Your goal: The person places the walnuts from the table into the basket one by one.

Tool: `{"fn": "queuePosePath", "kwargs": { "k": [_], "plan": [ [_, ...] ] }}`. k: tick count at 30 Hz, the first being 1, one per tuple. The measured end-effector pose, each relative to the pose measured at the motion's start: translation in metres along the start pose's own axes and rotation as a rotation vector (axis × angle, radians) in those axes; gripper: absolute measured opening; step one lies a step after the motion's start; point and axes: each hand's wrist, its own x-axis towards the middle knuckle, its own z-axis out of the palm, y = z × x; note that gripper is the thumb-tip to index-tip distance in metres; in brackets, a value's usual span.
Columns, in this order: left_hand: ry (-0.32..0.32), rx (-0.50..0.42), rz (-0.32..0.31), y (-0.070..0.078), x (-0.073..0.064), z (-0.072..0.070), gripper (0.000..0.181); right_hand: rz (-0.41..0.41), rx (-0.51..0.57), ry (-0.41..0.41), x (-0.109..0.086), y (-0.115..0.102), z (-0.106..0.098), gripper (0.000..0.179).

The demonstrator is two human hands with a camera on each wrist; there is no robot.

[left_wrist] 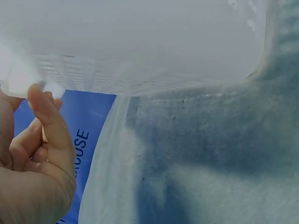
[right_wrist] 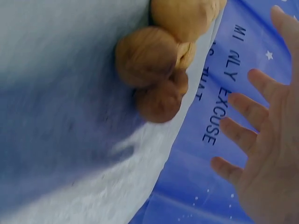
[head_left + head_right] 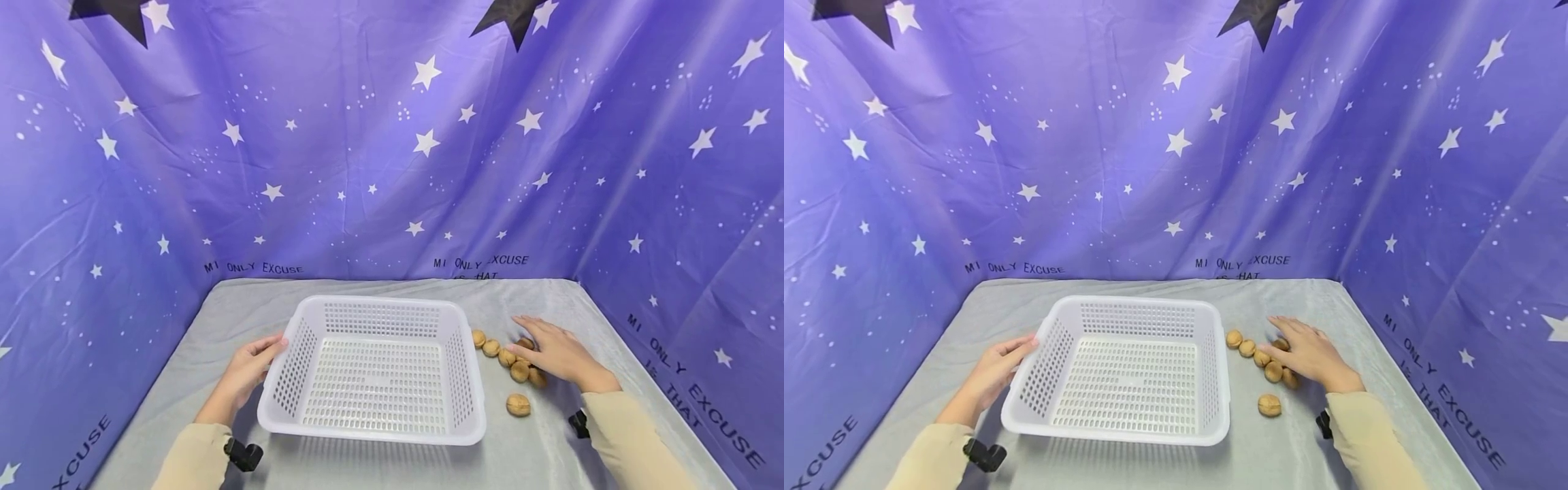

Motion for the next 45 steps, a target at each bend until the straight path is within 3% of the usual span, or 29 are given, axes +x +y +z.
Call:
{"fn": "queuePosePath", "kwargs": {
  "k": [9, 17, 25, 37, 45],
  "plan": [
    [-0.01, 0.039, 0.011, -0.001, -0.003, 0.001, 0.067, -0.041, 0.059, -0.05, 0.024, -0.011, 0.011, 0.077],
    [0.023, 0.017, 0.062, -0.003, 0.0, 0.006, 0.05, -0.029, 0.177, -0.127, 0.045, -0.017, 0.024, 0.076],
    [0.036, 0.005, 0.059, -0.004, -0.002, 0.008, 0.048, -0.069, 0.239, -0.172, 0.062, -0.023, 0.031, 0.061],
    [0.001, 0.0, 0.051, -0.005, 0.001, 0.008, 0.045, -0.027, 0.311, -0.203, 0.071, -0.021, 0.041, 0.041],
    [0.009, -0.04, 0.039, -0.007, 0.002, 0.01, 0.045, -0.061, 0.289, -0.187, 0.073, -0.02, 0.033, 0.041]
  ]
}}
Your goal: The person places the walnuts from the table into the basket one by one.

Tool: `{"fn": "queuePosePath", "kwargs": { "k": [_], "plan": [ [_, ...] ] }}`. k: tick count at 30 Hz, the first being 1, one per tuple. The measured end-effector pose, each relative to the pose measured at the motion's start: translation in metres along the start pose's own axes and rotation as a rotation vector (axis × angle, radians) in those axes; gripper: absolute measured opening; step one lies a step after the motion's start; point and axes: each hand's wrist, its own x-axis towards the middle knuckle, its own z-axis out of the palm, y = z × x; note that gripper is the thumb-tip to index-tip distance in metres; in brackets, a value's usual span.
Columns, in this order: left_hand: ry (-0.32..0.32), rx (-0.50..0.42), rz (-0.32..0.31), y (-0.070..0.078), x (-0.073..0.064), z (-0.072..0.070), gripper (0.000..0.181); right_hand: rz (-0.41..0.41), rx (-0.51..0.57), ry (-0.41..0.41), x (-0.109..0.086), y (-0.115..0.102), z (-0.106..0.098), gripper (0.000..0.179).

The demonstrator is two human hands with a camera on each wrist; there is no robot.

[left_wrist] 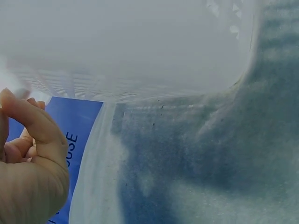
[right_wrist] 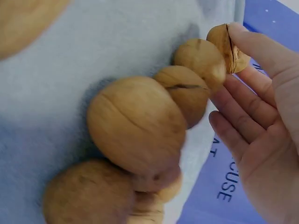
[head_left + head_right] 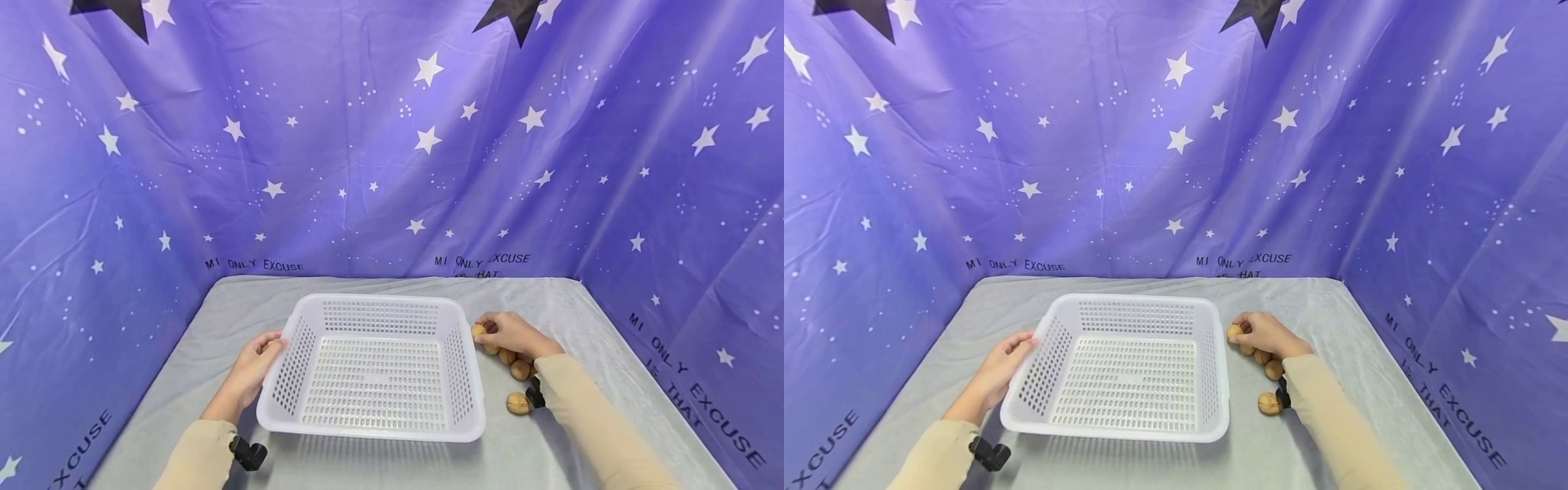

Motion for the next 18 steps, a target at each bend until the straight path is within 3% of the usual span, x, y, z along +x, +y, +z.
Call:
{"fn": "queuePosePath", "kwargs": {
  "k": [8, 18],
  "plan": [
    [0.013, -0.045, -0.018, 0.0, 0.001, 0.003, 0.044, -0.024, -0.018, 0.031, 0.0, -0.017, -0.027, 0.045],
    [0.014, -0.07, -0.032, -0.001, 0.0, 0.003, 0.046, -0.148, -0.083, 0.108, 0.018, -0.051, -0.059, 0.038]
  ]
}}
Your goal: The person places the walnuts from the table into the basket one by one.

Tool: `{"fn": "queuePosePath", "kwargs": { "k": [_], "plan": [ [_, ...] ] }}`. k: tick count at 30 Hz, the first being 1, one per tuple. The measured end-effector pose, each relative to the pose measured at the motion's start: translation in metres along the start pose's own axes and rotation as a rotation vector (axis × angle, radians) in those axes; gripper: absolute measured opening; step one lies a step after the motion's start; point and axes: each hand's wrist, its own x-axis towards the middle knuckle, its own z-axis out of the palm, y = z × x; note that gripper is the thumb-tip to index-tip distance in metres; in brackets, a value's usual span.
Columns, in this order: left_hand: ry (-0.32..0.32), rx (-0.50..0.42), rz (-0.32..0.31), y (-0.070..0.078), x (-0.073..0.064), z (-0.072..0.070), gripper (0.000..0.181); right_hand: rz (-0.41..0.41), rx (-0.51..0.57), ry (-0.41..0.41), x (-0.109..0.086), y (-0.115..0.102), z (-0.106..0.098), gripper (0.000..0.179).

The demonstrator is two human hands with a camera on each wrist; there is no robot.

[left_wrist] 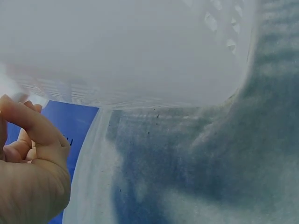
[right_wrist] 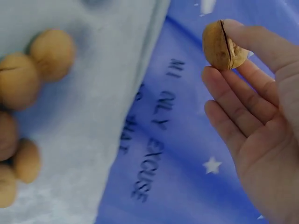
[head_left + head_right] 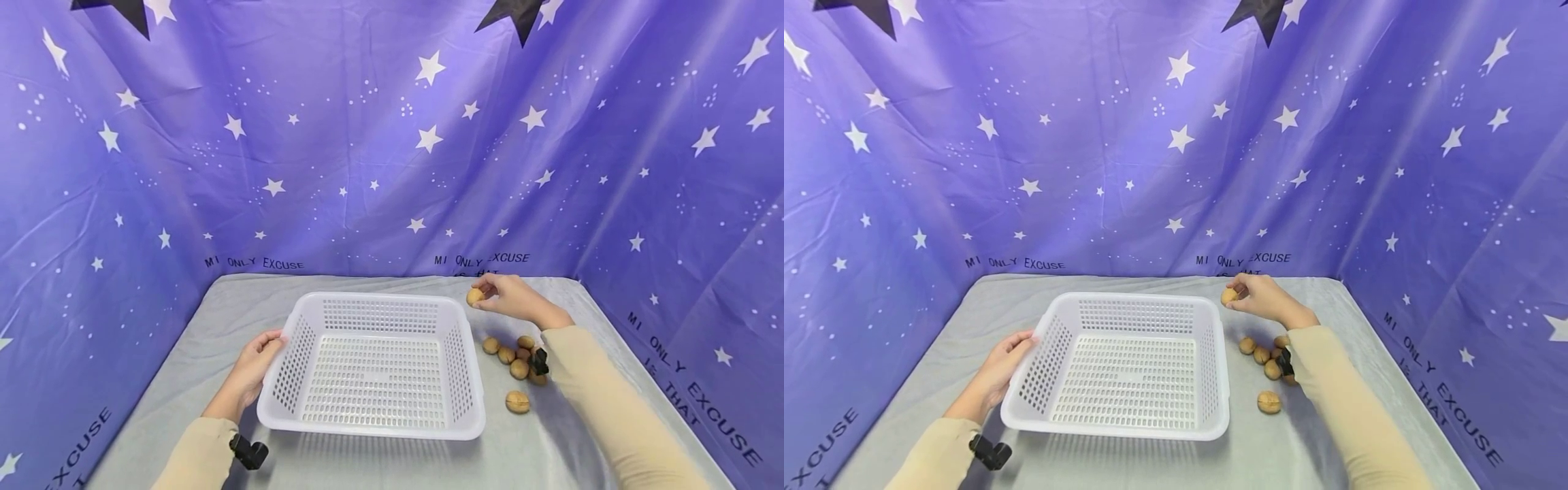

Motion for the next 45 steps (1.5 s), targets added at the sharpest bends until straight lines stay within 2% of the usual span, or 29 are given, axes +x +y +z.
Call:
{"fn": "queuePosePath", "kwargs": {
  "k": [7, 15, 20, 25, 36, 45],
  "plan": [
    [0.012, -0.005, 0.002, 0.0, 0.002, 0.001, 0.042, -0.057, -0.031, -0.033, 0.024, -0.039, -0.005, 0.036],
    [0.009, -0.018, 0.007, 0.0, 0.0, 0.001, 0.043, -0.11, 0.019, -0.109, 0.049, -0.079, 0.01, 0.036],
    [-0.001, -0.015, 0.009, 0.0, 0.0, 0.0, 0.044, -0.186, 0.028, -0.149, 0.065, -0.095, 0.034, 0.036],
    [-0.01, -0.032, -0.014, 0.0, 0.0, -0.003, 0.045, -0.215, 0.071, -0.215, 0.078, -0.11, 0.064, 0.037],
    [-0.026, -0.059, -0.046, 0.003, -0.003, -0.007, 0.043, -0.199, 0.182, -0.288, 0.099, -0.127, 0.132, 0.036],
    [-0.027, -0.061, -0.052, 0.003, -0.002, -0.006, 0.042, -0.176, 0.217, -0.322, 0.109, -0.139, 0.17, 0.032]
  ]
}}
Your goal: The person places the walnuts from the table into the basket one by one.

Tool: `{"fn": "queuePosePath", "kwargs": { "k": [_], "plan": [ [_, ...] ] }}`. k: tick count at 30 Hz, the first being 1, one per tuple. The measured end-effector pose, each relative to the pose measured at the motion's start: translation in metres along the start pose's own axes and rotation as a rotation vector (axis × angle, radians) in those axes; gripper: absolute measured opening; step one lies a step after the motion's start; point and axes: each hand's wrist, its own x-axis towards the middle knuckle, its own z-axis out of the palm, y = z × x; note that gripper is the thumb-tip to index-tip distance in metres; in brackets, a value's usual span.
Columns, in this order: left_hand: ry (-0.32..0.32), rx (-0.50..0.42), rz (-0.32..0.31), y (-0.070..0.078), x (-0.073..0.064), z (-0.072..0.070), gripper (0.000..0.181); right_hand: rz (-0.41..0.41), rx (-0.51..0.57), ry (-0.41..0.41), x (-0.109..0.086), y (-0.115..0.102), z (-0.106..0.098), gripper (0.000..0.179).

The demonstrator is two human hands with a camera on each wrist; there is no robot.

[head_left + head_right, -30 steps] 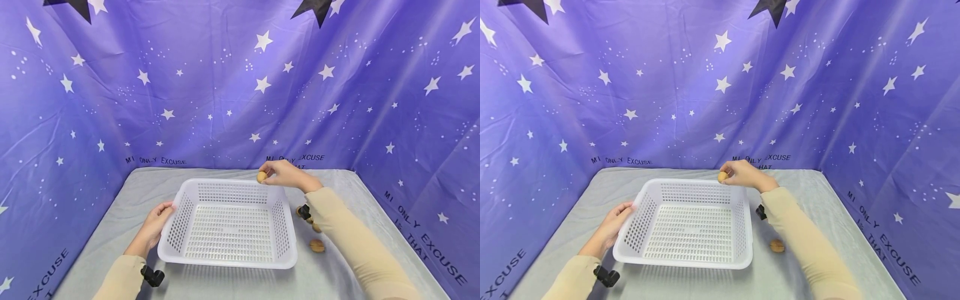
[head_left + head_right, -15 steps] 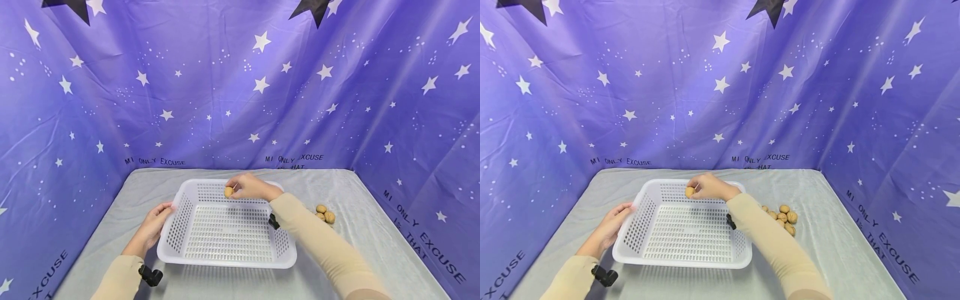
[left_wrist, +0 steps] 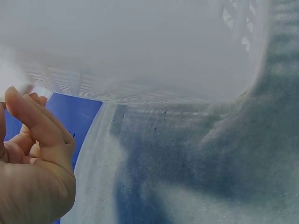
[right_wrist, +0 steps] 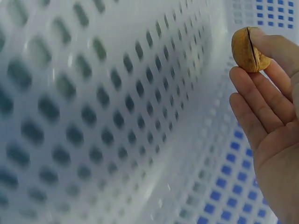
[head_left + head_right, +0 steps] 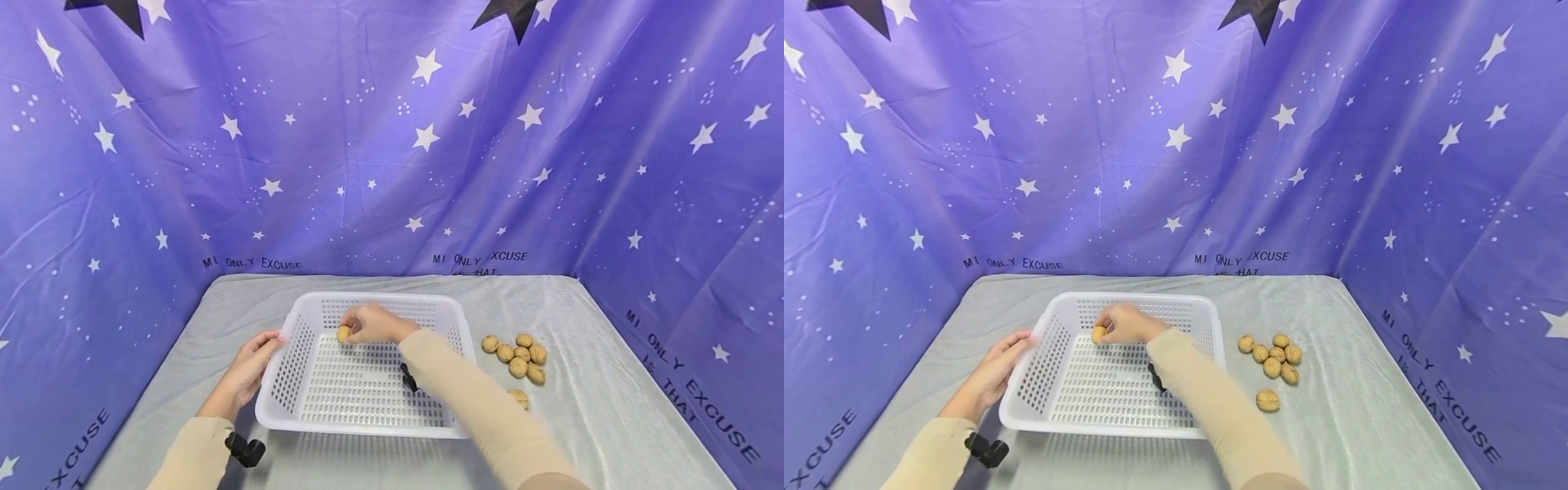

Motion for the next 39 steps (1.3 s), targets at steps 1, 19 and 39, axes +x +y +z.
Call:
{"fn": "queuePosePath", "kwargs": {
  "k": [1, 19, 39],
  "plan": [
    [-0.002, 0.0, 0.001, 0.0, 0.0, 0.0, 0.042, 0.01, 0.005, -0.002, 0.001, -0.001, 0.003, 0.032],
    [-0.007, 0.004, 0.004, -0.002, -0.002, 0.002, 0.044, 0.121, 0.01, 0.0, 0.007, 0.002, 0.024, 0.04],
    [0.014, -0.021, -0.004, 0.0, -0.001, 0.002, 0.038, 0.082, -0.077, -0.034, -0.022, -0.02, -0.037, 0.044]
  ]
}}
